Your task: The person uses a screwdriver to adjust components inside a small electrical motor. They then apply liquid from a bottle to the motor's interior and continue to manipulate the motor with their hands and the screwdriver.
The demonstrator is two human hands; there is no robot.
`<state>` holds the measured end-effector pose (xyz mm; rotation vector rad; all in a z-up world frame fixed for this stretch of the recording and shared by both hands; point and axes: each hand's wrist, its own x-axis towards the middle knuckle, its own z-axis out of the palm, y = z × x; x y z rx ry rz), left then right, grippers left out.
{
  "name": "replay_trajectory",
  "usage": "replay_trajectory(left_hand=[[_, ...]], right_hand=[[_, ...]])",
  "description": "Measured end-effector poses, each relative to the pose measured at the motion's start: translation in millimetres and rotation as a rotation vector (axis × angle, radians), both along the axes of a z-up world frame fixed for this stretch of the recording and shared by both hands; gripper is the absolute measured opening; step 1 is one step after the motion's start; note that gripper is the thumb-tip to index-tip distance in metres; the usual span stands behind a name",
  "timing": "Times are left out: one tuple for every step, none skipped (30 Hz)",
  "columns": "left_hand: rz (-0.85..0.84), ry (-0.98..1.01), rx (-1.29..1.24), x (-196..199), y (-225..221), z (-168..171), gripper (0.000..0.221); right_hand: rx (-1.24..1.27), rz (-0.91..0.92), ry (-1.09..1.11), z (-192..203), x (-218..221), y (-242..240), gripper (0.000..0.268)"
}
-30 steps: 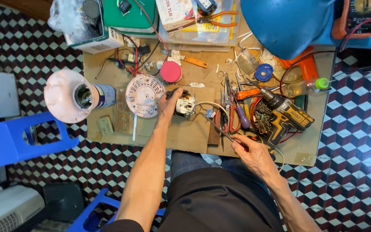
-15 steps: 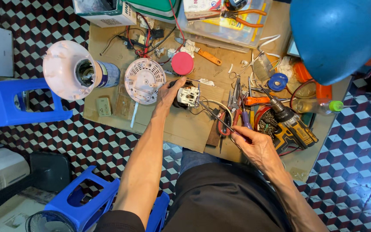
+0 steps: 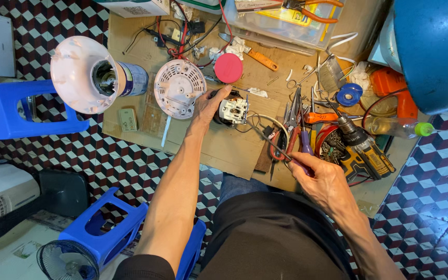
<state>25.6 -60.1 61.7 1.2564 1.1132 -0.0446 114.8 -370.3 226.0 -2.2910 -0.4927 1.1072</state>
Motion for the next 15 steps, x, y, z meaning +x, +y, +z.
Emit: replay_trajectory(left_hand=[[-0.007,0.003,-0.001,1,0,0,0.065],[-0.003,0.001,-0.002,2,0,0,0.065],[0.000,0.000,-0.002,2,0,0,0.066],[0.004,-0.001,-0.002,2,-1,0,0.066],[0.006,-0.006,-0.011,1,0,0,0.067],[0.008,-0.010,-0.021,0,1,1,0.067],[0.008,-0.016,-0.034,0,0,1,0.068],[0.007,-0.014,-0.028,0,-1,1,0.068],[0.007,-0.015,-0.020,1,0,1,0.067],[0.006,-0.016,-0.012,2,-1,1,0.067],[0.005,-0.012,-0.012,1,0,1,0.067],[0.003,-0.008,-0.013,0,0,2,0.067],[0.002,-0.003,-0.013,0,0,2,0.067],[0.003,-0.005,-0.012,0,1,2,0.067],[0.003,-0.006,-0.015,0,1,2,0.067]], right_hand=[[0.039,0.059,-0.058,-2,0,1,0.035],[0.078,0.119,-0.115,-6,-1,5,0.034],[0.117,0.179,-0.171,-9,-2,6,0.033],[0.083,0.173,-0.202,-11,-3,6,0.032],[0.051,0.171,-0.232,-14,-2,7,0.030],[0.020,0.168,-0.262,-16,-1,8,0.029],[0.006,0.154,-0.302,-17,-1,7,0.029],[-0.009,0.140,-0.343,-17,0,6,0.028],[-0.022,0.126,-0.386,-18,2,5,0.028],[-0.028,0.115,-0.409,-18,3,5,0.027],[-0.032,0.104,-0.428,-18,3,7,0.027],[-0.035,0.093,-0.448,-17,2,9,0.026],[-0.013,0.097,-0.457,-17,2,12,0.026],[0.009,0.102,-0.466,-16,1,16,0.026],[0.029,0.105,-0.475,-15,1,18,0.026]])
